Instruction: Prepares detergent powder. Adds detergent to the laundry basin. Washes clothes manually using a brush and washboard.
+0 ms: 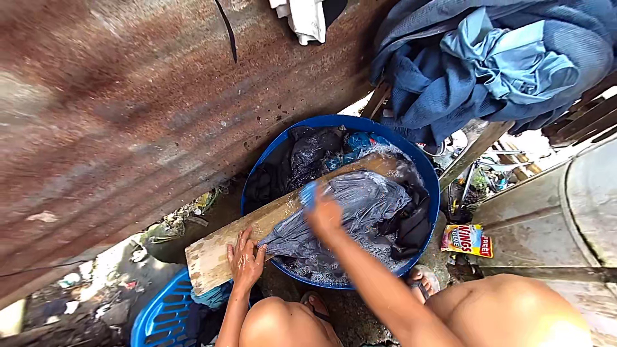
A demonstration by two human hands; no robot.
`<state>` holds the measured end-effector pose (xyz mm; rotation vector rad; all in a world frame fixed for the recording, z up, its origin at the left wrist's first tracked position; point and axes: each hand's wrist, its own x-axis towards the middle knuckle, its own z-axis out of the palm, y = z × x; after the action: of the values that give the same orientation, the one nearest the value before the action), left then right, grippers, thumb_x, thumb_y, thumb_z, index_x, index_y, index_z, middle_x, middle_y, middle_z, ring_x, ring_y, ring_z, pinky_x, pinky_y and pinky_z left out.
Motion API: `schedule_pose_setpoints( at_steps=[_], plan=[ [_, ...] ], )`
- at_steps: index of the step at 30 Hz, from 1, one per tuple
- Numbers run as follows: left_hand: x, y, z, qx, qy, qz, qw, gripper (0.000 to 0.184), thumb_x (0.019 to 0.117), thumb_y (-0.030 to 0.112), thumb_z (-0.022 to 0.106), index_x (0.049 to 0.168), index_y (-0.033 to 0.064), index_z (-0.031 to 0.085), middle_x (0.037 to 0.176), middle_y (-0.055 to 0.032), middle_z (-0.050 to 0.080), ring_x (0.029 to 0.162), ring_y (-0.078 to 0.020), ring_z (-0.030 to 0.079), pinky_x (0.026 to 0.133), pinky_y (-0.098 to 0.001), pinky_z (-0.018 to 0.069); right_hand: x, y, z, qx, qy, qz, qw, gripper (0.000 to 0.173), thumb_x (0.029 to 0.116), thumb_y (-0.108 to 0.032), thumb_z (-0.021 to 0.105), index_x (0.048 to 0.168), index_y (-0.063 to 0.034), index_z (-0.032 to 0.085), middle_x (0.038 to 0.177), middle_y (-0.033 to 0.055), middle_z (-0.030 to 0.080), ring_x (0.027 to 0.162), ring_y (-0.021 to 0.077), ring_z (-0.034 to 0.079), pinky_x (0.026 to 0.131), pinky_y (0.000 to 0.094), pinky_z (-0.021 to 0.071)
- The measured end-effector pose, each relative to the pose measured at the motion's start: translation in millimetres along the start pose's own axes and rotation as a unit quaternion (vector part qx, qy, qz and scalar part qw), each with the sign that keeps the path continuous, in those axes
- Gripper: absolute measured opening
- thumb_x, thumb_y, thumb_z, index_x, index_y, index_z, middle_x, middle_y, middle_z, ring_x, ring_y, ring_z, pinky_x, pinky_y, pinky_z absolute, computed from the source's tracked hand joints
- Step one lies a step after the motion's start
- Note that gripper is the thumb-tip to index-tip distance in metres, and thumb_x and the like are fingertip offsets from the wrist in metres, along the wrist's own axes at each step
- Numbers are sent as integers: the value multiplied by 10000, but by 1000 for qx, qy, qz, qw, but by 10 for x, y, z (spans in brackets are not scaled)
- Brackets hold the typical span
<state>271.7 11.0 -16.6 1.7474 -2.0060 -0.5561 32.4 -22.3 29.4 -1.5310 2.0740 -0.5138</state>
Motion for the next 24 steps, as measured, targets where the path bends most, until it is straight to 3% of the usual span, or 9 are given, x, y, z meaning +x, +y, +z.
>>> schedule_pose_setpoints(
  at_steps=[3, 4, 6, 9, 12, 14, 17, 19, 24],
  plan=[
    [-44, -33, -40, -4, 2, 1, 1000, 401, 970, 166, 513, 1232, -103, 655, 1569, -259, 422, 1515, -448, 291, 1214, -681, 46, -576, -614, 357, -6, -192, -193, 962, 651, 1016, -234, 621, 1601, -93, 373, 1461, 331, 509, 1322, 501, 529, 1050, 608, 457],
    [-48, -47, -42, -4, 4, 2, 1000, 375, 970, 179, 514, 1161, -102, 674, 1564, -261, 428, 1514, -448, 293, 1214, -682, 52, -504, -564, 259, -17, -193, -198, 961, 642, 1008, -242, 626, 1595, -117, 398, 1454, 318, 527, 1308, 497, 547, 1029, 615, 472],
    [-50, -55, -43, -3, -4, 3, 1000, 361, 990, 233, 517, 1009, -88, 680, 1573, -252, 420, 1521, -440, 281, 1211, -680, 52, -93, -82, -112, -40, -129, -132, 982, 617, 1004, -282, 633, 1576, -154, 440, 1444, 263, 572, 1277, 467, 591, 985, 646, 498],
    [-8, -42, -13, -5, 2, 11, 1000, 372, 985, 258, 528, 982, -79, 686, 1569, -249, 427, 1518, -443, 286, 1205, -690, 54, 609, 925, -880, -63, 11, 63, 996, 702, 982, -343, 665, 1587, -116, 391, 1394, 344, 556, 1224, 551, 585, 931, 710, 496],
    [7, -39, 5, 2, -5, 7, 1000, 369, 986, 259, 529, 1006, -75, 685, 1575, -243, 421, 1524, -436, 275, 1210, -685, 36, 826, 1099, -928, -38, 91, 178, 979, 796, 954, -331, 688, 1614, -98, 309, 1429, 383, 495, 1229, 576, 566, 928, 713, 493],
    [34, -17, 11, 3, -3, 7, 1000, 380, 987, 261, 517, 1013, -80, 683, 1574, -248, 420, 1526, -441, 266, 1208, -685, 31, 538, 527, -463, -32, 69, 116, 990, 763, 956, -353, 677, 1588, -72, 352, 1384, 346, 555, 1176, 520, 621, 895, 659, 534],
    [-7, -27, -7, 4, 4, 9, 1000, 380, 980, 220, 508, 1121, -90, 675, 1558, -261, 436, 1513, -456, 287, 1204, -692, 38, -350, -429, 372, 4, -98, -133, 986, 631, 978, -256, 646, 1551, -74, 456, 1389, 304, 588, 1242, 459, 612, 985, 589, 524],
    [-35, -45, -33, -1, 3, 8, 1000, 410, 979, 199, 510, 1214, -101, 664, 1558, -270, 431, 1509, -456, 298, 1212, -687, 37, -506, -598, 343, -11, -189, -203, 961, 625, 1010, -232, 621, 1587, -119, 412, 1427, 320, 545, 1302, 489, 552, 1019, 601, 480],
    [-2, -34, -32, -7, 0, 12, 1000, 386, 983, 262, 517, 965, -86, 682, 1565, -251, 433, 1518, -443, 286, 1206, -687, 44, 505, 725, -660, -58, -19, 26, 998, 690, 979, -349, 658, 1575, -109, 407, 1375, 320, 581, 1182, 515, 624, 896, 695, 518]
  ],
)
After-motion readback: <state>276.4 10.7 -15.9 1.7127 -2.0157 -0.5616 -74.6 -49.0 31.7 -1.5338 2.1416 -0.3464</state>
